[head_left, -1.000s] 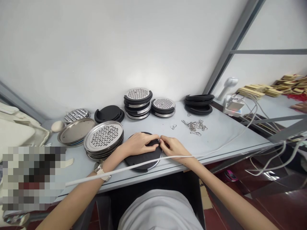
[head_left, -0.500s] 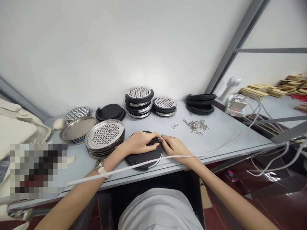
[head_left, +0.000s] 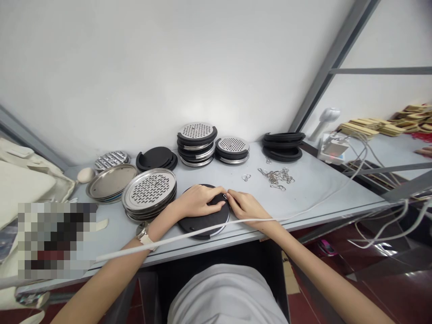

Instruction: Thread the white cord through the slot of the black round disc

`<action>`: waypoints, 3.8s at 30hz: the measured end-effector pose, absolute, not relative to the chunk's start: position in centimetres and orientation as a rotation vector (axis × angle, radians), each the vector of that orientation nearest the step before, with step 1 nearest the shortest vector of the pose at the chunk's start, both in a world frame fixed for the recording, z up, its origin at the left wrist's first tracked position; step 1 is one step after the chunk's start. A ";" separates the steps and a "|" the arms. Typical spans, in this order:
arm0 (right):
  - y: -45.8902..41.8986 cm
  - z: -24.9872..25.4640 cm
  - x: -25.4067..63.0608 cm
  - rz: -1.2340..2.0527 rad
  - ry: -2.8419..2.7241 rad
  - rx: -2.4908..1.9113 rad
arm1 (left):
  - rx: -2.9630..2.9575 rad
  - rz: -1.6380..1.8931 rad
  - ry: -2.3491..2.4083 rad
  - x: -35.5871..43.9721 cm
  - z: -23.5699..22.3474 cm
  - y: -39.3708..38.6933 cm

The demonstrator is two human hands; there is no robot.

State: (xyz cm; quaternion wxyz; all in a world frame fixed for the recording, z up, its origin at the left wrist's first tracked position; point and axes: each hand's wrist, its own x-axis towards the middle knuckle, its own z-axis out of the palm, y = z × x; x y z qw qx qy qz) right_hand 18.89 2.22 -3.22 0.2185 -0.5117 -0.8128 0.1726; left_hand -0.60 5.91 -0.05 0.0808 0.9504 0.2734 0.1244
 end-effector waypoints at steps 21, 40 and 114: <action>2.2 -3.0 18.7 0.457 -2.248 -1.444 | 2.946 0.320 0.836 -0.6 0.0 5.7; 2.1 -3.0 18.8 0.467 -2.247 -1.426 | 2.886 0.350 0.843 -0.6 -0.2 5.4; 2.1 -3.3 19.0 0.607 -2.171 -1.319 | 2.826 0.382 0.820 -0.8 0.0 5.2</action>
